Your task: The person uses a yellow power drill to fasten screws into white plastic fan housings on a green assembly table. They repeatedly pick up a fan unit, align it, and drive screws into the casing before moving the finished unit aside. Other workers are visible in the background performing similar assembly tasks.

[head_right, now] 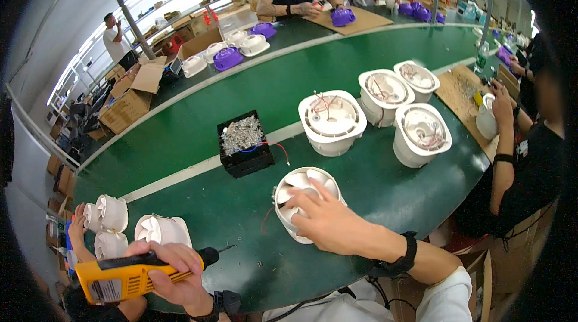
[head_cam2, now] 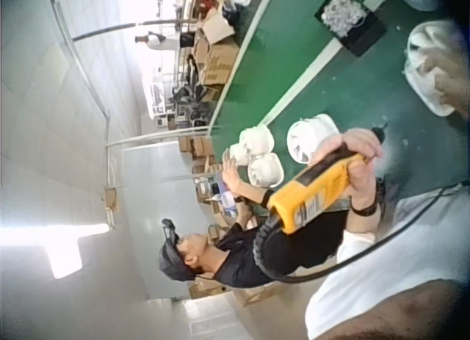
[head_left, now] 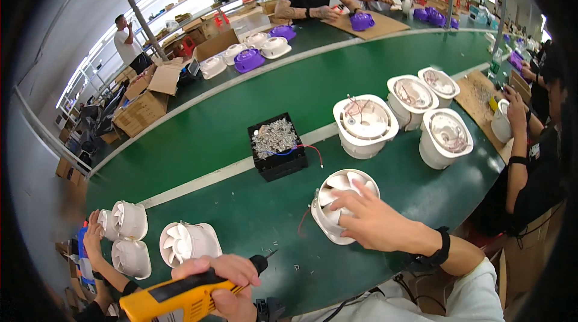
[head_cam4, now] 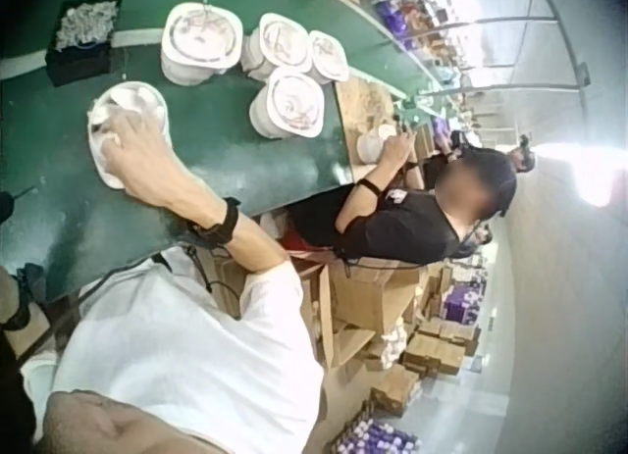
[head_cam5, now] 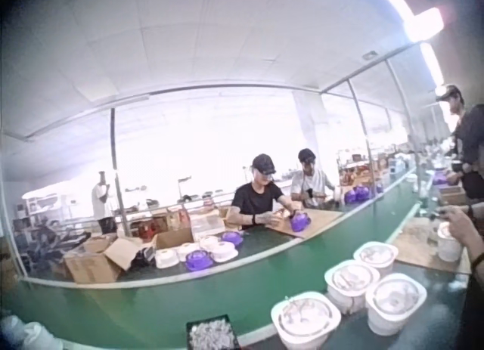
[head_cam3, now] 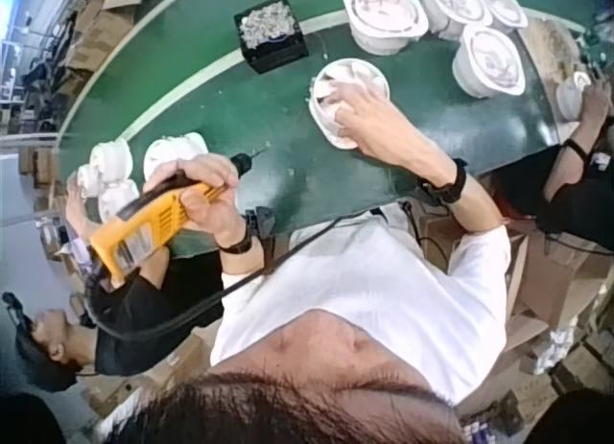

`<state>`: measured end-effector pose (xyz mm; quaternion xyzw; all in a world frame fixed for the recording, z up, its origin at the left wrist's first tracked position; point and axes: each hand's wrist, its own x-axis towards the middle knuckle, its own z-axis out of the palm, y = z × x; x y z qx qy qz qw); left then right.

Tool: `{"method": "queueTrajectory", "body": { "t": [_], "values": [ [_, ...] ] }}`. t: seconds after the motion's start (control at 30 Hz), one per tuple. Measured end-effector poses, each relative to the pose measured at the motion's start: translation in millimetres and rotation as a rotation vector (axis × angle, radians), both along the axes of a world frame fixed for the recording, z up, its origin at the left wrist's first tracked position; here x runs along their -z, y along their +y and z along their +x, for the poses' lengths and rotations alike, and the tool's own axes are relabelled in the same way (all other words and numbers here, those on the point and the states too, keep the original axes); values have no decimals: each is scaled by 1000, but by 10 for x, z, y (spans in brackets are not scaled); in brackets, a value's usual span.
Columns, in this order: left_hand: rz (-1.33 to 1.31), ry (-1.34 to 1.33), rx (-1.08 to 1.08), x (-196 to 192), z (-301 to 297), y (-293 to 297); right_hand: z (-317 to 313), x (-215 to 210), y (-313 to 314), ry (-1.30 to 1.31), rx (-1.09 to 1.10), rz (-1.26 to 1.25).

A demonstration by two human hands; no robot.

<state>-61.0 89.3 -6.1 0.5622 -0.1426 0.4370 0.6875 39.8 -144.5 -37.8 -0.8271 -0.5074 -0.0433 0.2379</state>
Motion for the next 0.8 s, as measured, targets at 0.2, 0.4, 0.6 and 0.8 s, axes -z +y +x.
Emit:
{"method": "queueTrajectory", "body": {
  "t": [0.2,0.4,0.6,0.8],
  "values": [
    [86,77,96,-161,262,-201,190,-17,127,-21,111,333],
    [6,296,283,-221,260,-249,331,264,479,74,212,408],
    [17,178,321,-150,290,-269,379,305,748,88,219,457],
    [35,77,394,14,399,-246,462,355,806,88,217,411]
  ]
}}
